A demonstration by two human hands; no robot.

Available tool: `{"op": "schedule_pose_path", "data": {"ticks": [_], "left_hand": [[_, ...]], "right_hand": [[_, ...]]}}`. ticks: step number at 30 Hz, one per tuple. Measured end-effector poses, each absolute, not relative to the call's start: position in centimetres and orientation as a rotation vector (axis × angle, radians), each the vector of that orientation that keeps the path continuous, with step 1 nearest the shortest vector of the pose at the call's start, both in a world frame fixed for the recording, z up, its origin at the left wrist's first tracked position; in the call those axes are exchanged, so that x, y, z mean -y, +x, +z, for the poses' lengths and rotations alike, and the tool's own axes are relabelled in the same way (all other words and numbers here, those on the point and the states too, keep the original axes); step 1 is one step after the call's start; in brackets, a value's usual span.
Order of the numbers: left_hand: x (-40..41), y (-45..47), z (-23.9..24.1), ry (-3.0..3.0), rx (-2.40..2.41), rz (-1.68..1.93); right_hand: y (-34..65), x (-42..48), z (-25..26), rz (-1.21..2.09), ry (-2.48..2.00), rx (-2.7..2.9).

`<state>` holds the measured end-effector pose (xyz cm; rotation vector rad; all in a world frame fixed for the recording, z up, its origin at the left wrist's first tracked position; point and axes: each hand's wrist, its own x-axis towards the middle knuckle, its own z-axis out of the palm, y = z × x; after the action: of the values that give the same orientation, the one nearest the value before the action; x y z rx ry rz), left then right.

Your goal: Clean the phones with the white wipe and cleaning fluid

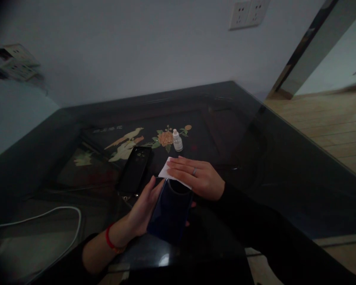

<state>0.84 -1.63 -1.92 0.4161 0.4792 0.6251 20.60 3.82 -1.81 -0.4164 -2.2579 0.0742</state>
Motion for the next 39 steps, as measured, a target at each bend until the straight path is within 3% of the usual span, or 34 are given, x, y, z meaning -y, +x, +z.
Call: {"op": "schedule_pose_path", "data": {"ticks": [18, 27, 32, 39], "left_hand": [[0.7, 0.2, -1.0, 0.395, -0.474, 0.782], [0.0, 0.1, -0.4, 0.21, -0.538, 0.957], [0.4, 0.8, -1.2, 0.176, -0.617, 0.898], [2.1, 1.8, -1.3, 0.262, -0.569, 0.783]], "right_hand": [[21.0, -4.0, -1.3, 0.162, -0.574, 2.182], [19.8, -2.9, -1.4, -0.059, -0.385, 2.295], [18.4, -2.0, -1.3, -0.105, -0.341, 2.417], [18.7, -2.6, -1.3, -0.146, -0.619, 2.257]]}}
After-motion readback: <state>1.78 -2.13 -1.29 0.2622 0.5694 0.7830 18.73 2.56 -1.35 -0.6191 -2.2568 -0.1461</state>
